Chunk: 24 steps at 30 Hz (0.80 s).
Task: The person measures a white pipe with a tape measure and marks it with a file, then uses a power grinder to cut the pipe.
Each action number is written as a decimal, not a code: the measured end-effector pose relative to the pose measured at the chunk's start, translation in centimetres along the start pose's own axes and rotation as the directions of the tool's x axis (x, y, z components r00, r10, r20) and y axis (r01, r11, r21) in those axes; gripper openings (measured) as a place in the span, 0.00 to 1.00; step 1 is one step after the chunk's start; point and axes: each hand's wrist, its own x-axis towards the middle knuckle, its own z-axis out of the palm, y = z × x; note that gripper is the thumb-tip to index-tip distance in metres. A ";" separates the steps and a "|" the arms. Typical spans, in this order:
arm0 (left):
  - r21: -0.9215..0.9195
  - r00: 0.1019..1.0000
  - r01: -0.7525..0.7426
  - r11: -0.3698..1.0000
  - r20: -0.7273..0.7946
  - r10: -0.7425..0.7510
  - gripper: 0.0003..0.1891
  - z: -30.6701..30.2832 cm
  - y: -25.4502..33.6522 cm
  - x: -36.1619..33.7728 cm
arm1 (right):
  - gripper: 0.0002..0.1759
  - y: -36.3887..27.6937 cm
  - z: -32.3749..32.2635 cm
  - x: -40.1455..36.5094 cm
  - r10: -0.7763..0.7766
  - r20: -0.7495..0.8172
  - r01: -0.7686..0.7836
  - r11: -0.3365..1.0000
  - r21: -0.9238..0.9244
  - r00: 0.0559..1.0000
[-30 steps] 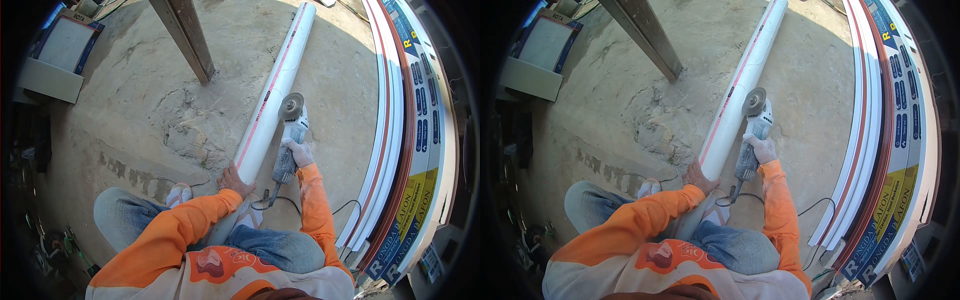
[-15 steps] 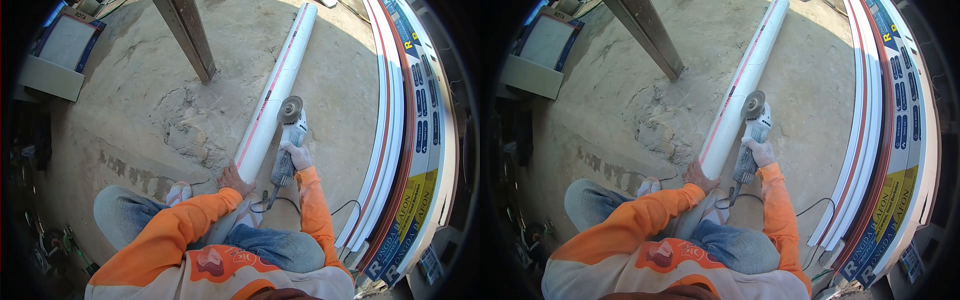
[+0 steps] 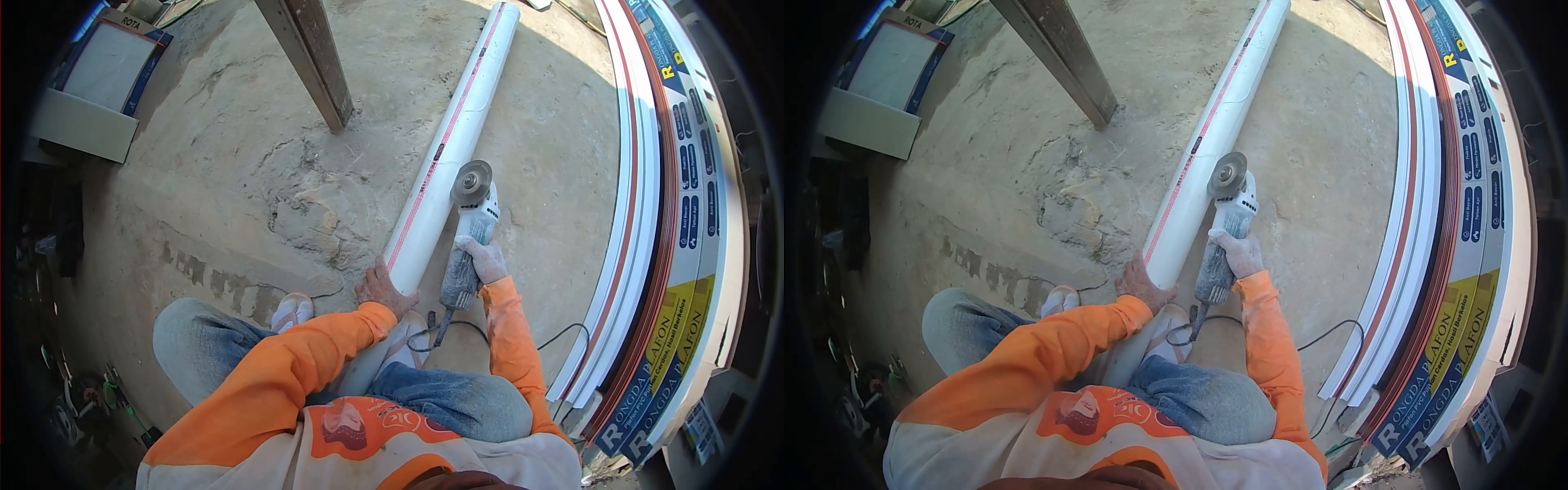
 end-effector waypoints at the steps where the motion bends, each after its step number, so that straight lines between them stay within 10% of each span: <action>1: 0.000 1.000 -0.004 1.000 -0.007 0.004 0.59 0.1 -0.1 0.0 | 0.20 0.1 0.0 -0.1 0.006 0.009 -0.006 1.000 -0.001 1.000; 16: -0.050 0.984 -0.180 0.982 -0.026 0.179 0.59 -0.2 -2.3 -1.3 | 0.20 -2.7 -3.6 1.2 -0.068 -0.090 0.083 0.982 0.167 0.994; 20: -0.063 0.977 0.057 0.996 0.208 -0.043 0.59 1.2 -9.2 -8.7 | 0.22 -3.6 -6.9 2.0 -0.159 -0.227 0.209 0.954 0.216 0.961; 24: -0.136 0.994 -0.028 0.990 0.098 0.042 0.58 3.6 -10.8 -8.1 | 0.17 -2.1 -8.3 2.8 -0.202 -0.267 0.276 0.920 0.277 0.942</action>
